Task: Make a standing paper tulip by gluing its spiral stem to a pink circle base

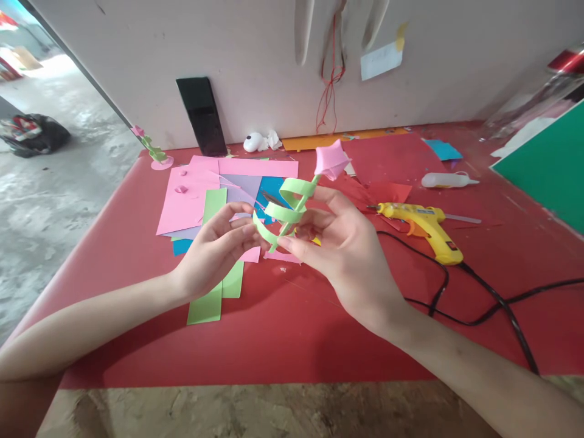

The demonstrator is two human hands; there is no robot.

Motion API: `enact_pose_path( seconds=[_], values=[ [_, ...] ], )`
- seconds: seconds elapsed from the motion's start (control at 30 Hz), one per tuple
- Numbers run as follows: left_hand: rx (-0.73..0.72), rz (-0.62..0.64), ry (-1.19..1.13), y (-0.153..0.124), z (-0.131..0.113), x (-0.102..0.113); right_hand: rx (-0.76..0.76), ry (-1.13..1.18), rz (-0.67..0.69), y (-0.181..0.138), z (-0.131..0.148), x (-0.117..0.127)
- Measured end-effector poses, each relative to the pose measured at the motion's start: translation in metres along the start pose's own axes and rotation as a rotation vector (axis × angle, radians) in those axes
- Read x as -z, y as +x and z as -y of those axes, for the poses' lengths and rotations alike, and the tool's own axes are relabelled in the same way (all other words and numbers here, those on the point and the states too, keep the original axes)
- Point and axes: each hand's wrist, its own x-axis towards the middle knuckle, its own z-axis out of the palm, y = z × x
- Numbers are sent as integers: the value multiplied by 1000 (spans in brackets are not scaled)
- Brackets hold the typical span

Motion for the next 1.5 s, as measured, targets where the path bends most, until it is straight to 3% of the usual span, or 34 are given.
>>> enact_pose_path(
  seconds=[0.23,0.4,0.67,0.83,1.07,1.3,1.5],
  values=[
    [-341,-202,301,2,6,7,21,-144,-108,0,0,-2],
    [-453,-106,538,-4,6,7,49,-203,-135,-1,2,-3],
    [-282,2,503,-4,6,5,51,-253,-124,-5,2,-7],
    [-127,-10,398,-5,5,4,76,-313,-148,-7,2,-6],
    [-38,42,180,-7,0,-2,70,-360,-141,-7,0,-6],
    [-87,-2,105,-4,8,-2,72,-393,-153,-7,3,-4],
    [54,30,98,-6,10,-3,72,-324,-142,-8,3,-6]
  ],
)
